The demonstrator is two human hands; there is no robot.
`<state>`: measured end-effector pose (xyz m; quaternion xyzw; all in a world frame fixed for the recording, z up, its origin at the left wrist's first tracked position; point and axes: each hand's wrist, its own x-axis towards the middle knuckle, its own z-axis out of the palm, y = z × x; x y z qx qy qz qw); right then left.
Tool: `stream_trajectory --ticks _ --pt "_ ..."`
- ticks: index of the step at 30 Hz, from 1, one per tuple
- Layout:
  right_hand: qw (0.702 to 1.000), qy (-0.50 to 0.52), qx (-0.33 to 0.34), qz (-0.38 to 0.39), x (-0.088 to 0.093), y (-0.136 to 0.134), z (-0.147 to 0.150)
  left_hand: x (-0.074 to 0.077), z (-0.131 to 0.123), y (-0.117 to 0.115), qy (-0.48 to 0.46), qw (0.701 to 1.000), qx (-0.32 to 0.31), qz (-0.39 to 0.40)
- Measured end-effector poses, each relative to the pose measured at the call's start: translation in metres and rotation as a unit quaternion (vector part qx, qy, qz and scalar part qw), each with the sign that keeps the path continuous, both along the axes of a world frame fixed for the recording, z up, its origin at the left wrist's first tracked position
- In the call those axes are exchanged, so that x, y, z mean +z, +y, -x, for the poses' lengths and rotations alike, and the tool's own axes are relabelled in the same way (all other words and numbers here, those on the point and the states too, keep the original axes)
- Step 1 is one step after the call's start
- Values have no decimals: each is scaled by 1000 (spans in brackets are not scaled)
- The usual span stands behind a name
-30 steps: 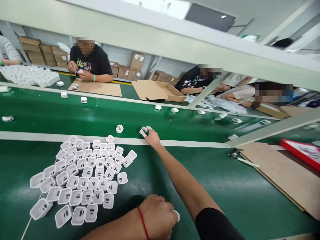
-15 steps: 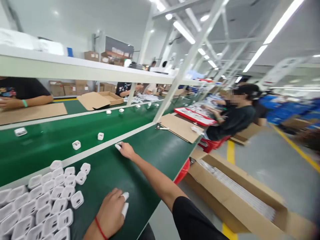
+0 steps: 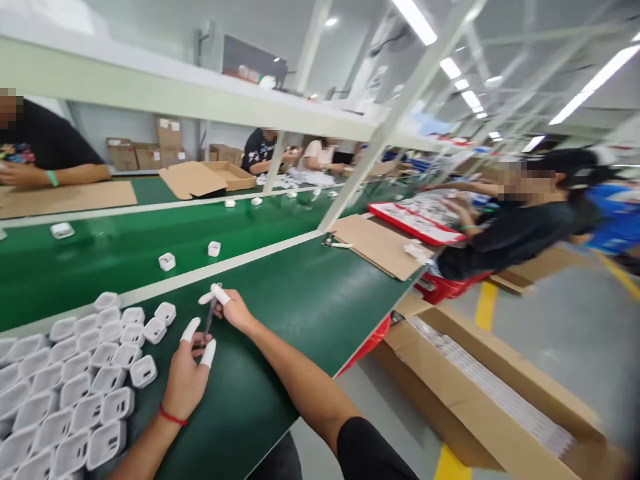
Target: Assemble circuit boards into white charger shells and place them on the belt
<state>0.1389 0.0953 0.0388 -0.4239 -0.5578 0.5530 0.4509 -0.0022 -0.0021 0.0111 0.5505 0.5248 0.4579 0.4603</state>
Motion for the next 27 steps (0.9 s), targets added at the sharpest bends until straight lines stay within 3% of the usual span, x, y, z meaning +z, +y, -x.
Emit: stream_trajectory --ticks 5,11,19,27 --pt "996 74 16 55 -17 -8 -12 -8 -1 1 -56 997 35 34" --pt "983 139 39 115 -13 -11 -18 -8 -2 1 -108 990 57 64" --pt "984 115 99 96 -7 -17 -19 6 -2 4 -158 982 84 63" --pt "984 133 63 100 -3 -19 -16 7 -2 4 -179 978 86 61"
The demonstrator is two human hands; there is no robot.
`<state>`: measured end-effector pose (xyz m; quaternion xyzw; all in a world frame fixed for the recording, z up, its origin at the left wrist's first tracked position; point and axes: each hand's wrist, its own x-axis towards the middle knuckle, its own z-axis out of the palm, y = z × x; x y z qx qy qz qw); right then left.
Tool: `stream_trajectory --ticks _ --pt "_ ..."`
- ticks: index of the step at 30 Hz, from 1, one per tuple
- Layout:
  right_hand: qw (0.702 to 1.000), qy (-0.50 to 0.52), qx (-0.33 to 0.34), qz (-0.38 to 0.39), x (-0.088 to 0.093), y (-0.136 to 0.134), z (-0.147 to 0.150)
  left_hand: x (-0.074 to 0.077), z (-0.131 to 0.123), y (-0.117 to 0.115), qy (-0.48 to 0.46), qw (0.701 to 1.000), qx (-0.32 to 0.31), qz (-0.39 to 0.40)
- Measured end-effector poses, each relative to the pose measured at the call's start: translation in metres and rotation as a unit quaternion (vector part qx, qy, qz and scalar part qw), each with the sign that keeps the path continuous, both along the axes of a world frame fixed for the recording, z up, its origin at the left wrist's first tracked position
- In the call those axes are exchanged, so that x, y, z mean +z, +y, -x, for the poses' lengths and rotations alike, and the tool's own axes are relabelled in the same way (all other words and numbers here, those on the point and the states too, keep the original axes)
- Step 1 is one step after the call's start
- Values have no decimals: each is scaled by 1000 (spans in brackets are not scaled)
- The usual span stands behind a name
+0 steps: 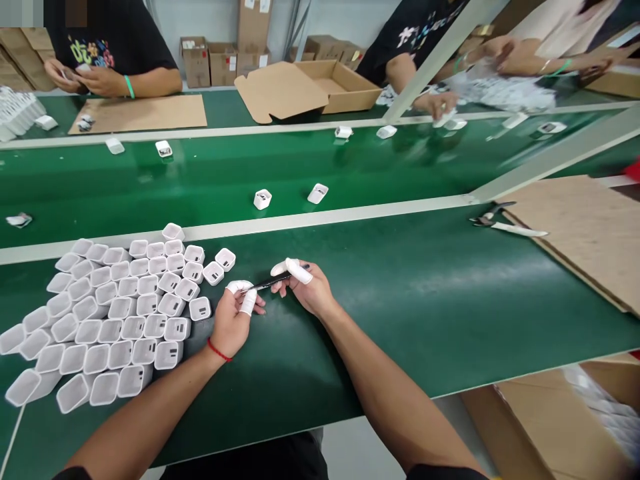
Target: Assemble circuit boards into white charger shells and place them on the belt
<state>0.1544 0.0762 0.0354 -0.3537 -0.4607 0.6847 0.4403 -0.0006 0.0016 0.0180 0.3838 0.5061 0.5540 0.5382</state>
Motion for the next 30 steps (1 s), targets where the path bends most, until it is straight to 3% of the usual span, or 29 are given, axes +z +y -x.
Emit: stream_trajectory --ticks 18,30 --pt "999 46 -18 19 0 3 -3 4 2 1 -54 999 -3 -2" --pt "998 57 -13 32 -1 4 -3 2 3 0 -37 999 -13 -9"
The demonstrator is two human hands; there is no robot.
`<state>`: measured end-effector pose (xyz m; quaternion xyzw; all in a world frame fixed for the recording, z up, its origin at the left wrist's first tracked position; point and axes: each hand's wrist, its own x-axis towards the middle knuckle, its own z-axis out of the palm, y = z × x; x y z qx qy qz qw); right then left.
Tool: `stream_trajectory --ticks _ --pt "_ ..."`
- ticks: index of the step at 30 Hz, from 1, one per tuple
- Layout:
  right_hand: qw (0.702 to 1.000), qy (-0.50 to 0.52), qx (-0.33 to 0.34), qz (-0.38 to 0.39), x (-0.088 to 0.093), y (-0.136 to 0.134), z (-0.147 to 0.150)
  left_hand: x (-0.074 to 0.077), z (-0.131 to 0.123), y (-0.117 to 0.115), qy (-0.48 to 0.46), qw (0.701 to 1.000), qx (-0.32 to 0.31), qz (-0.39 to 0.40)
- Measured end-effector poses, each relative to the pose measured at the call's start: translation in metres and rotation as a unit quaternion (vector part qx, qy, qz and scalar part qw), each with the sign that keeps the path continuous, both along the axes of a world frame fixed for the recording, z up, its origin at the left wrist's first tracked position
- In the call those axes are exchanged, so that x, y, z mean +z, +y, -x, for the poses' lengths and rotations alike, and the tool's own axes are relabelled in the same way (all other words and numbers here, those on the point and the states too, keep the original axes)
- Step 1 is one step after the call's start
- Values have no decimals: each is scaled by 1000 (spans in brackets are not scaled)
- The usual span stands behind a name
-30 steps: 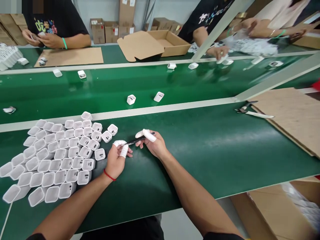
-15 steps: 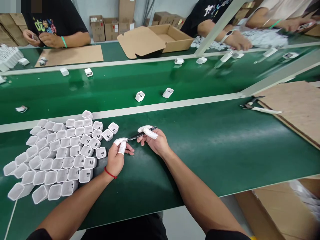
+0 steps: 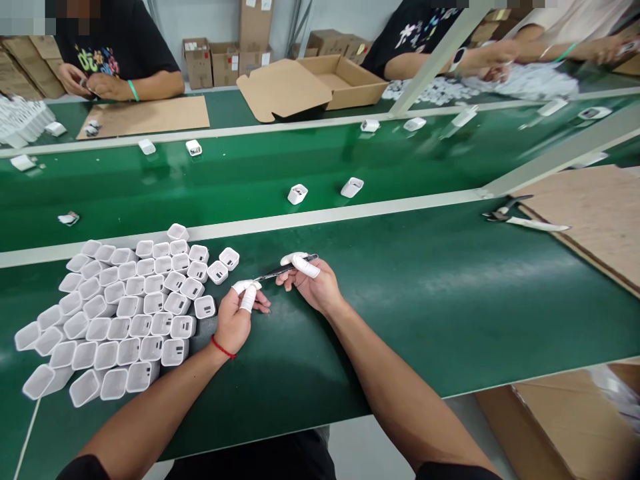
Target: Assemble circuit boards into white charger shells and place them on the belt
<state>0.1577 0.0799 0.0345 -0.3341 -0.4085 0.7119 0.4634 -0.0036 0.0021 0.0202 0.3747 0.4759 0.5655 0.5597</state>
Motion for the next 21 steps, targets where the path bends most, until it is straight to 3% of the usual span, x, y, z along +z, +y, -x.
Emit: stream_trajectory --ticks 21 --pt "999 33 20 15 -7 2 0 6 1 -1 10 1000 -12 -13"
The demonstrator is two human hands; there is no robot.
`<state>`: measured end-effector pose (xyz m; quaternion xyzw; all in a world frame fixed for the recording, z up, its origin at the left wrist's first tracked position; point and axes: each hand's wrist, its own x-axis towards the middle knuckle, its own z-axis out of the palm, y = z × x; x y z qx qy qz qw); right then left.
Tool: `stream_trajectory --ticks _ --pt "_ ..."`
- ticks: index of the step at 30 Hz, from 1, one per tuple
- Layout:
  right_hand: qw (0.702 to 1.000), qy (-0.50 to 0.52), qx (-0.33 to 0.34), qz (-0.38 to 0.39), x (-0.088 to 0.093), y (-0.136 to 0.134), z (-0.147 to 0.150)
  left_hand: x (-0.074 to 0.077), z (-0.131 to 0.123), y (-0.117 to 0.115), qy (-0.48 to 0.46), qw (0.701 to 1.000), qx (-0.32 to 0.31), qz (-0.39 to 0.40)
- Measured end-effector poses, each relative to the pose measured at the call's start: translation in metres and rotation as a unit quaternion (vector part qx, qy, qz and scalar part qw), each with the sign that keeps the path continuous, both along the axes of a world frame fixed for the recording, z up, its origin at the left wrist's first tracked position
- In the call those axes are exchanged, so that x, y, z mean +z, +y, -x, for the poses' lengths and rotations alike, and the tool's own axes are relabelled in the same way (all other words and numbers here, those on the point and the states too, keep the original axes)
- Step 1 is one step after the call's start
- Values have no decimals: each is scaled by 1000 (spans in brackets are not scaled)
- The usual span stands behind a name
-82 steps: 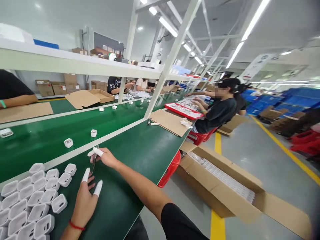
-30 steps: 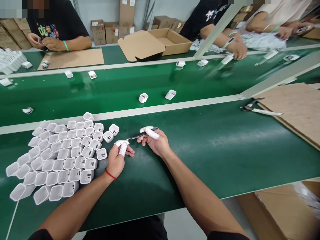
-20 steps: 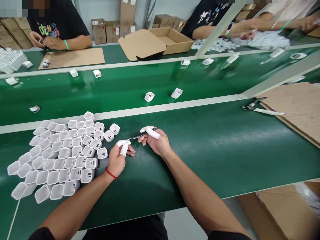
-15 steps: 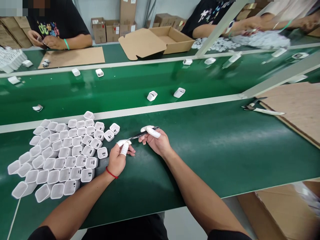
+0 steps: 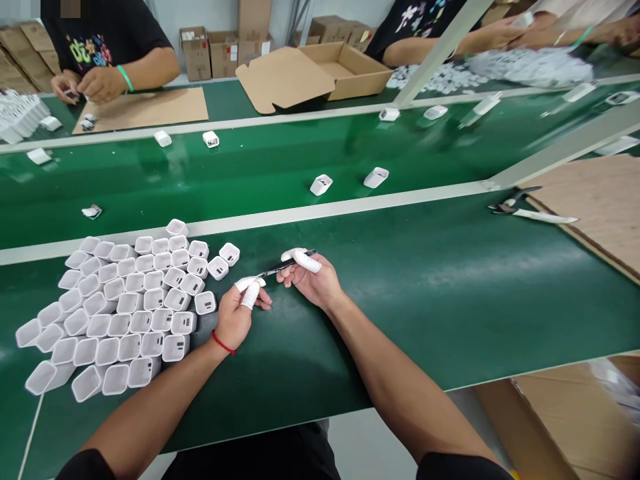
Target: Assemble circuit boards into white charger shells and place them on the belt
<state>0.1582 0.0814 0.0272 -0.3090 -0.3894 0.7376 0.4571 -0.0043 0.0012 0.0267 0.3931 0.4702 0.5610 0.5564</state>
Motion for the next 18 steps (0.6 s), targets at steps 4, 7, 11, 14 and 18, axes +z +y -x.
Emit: stream_trajectory --ticks 4,7,11,14,18 --pt "1000 8 6 3 0 0 -1 -2 0 -1 1 1000 -3 -1" --pt "1000 16 18 4 0 0 0 -1 1 0 3 1000 -3 -1" --pt "999 19 25 0 1 0 1 -1 1 0 7 1000 -7 0" --pt "999 29 16 3 1 0 1 -1 1 -1 13 1000 -10 1" --pt "1000 23 -8 1 1 1 0 -3 2 0 27 999 -16 -1"
